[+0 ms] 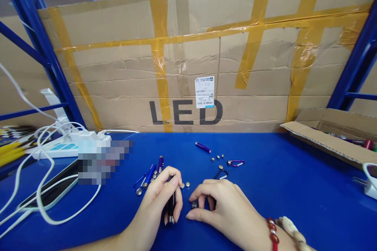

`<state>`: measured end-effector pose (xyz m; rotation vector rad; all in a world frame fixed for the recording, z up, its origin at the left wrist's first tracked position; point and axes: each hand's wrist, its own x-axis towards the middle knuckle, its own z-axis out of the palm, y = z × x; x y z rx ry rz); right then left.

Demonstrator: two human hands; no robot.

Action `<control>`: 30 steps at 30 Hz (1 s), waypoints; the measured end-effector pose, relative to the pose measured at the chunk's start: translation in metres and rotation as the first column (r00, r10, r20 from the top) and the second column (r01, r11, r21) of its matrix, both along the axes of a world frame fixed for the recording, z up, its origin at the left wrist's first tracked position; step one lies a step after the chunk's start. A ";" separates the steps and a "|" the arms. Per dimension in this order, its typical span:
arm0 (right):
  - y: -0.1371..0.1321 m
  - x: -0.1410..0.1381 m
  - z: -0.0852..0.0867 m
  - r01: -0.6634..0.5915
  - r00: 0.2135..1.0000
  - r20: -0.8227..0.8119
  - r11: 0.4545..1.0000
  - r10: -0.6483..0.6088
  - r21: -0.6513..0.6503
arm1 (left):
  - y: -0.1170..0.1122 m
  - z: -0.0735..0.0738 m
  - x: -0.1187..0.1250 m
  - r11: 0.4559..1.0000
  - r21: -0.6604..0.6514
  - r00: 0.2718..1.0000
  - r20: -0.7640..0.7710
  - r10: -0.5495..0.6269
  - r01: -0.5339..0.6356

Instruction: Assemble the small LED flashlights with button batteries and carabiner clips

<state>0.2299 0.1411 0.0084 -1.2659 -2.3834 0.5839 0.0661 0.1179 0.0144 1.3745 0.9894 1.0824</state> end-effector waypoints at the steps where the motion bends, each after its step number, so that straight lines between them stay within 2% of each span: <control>1: 0.000 0.000 0.001 -0.001 1.000 0.006 1.000 0.001 0.002 | 0.000 0.000 0.000 1.000 -0.005 1.000 0.000 0.001 -0.001; 8: -0.003 0.000 0.000 0.005 1.000 0.005 0.999 -0.005 0.053 | 0.000 -0.001 0.001 1.000 -0.007 1.000 0.005 -0.006 0.006; 24: -0.002 0.000 -0.003 0.024 0.997 -0.080 0.999 -0.022 0.029 | -0.001 0.001 0.001 1.000 -0.027 1.000 -0.015 -0.006 0.006; 30: -0.004 0.001 -0.002 -0.021 0.995 -0.092 0.998 0.027 0.061 | 0.000 -0.001 0.000 1.000 -0.009 1.000 -0.009 -0.009 0.009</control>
